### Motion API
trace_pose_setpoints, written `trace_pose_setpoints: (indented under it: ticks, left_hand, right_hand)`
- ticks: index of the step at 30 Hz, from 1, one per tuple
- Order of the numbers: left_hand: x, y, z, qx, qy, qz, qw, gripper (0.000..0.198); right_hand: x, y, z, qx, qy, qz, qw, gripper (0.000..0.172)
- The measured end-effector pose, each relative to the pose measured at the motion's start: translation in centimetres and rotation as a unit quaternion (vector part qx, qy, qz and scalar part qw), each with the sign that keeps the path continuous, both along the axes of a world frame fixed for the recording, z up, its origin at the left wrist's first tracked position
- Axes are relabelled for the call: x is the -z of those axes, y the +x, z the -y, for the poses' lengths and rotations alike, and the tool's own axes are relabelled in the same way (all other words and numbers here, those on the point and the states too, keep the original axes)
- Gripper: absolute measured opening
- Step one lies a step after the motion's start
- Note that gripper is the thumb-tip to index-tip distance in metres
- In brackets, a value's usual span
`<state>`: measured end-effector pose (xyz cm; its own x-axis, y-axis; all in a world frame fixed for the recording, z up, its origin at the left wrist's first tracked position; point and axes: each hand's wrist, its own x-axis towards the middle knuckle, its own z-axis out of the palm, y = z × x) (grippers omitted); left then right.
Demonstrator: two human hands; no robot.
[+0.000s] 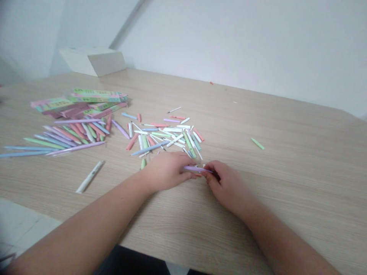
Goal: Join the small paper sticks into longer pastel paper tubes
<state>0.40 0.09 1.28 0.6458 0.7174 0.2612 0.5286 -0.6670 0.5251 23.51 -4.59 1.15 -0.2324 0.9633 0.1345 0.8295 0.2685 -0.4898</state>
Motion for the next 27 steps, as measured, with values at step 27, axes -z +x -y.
trace_pose_setpoints:
  ticks: [27]
  left_hand:
    - [-1.3, 0.5, -0.5, 0.020, -0.551, 0.515, 0.656, 0.052]
  right_hand:
    - [1.2, -1.7, 0.8, 0.023, -0.094, -0.275, 0.957, 0.022]
